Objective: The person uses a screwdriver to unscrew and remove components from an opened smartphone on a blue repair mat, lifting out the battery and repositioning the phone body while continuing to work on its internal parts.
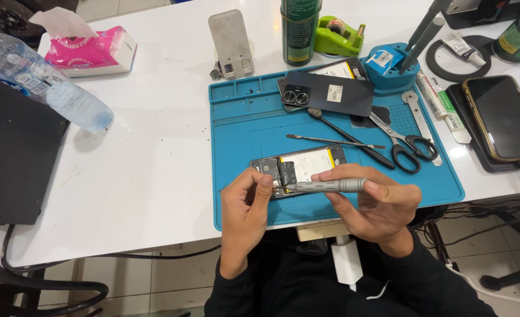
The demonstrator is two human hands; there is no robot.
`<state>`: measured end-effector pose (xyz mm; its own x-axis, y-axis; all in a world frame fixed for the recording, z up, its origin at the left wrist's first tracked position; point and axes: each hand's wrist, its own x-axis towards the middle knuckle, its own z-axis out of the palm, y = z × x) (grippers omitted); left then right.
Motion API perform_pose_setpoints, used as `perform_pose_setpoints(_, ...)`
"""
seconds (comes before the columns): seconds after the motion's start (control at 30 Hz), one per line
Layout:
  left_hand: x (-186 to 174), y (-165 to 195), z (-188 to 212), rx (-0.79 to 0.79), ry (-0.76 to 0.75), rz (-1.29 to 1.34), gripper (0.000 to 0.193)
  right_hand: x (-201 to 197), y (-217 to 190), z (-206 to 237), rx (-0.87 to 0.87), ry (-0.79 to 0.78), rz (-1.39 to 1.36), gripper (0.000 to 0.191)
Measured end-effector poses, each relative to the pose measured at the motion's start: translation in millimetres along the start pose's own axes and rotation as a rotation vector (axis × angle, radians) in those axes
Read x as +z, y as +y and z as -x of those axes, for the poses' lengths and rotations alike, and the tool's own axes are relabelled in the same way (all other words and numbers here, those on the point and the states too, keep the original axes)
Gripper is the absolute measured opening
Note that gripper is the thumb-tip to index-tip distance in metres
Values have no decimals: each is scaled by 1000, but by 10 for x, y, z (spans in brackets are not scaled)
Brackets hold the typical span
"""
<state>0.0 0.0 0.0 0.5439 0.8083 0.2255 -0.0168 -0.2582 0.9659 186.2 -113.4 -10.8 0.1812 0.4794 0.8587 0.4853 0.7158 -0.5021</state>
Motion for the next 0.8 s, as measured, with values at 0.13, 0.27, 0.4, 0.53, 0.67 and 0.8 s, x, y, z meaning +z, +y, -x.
perform_pose_setpoints(0.13,-797,-298,-444,4,1,0,36,806,469,-264,0,-2,-15,64)
perform_pose_setpoints(0.27,-1432,-489,-732,-8,-10,-3,32,1443,740,-453,4,-10,-11,64)
perform_pose_setpoints(0.4,-1996,-556,-916,8,-26,-44,28,2074,924,-635,-24,-11,-54,65)
perform_pose_setpoints(0.53,-2482,-519,-992,75,-69,-135,22,2608,990,-767,27,-5,-81,67)
perform_pose_setpoints(0.67,-2771,-457,-1023,66,-20,-110,26,2927,974,-876,31,30,-112,69)
perform_pose_setpoints(0.8,-2906,-532,-1000,16,7,-91,31,3064,961,-844,13,39,-76,70)
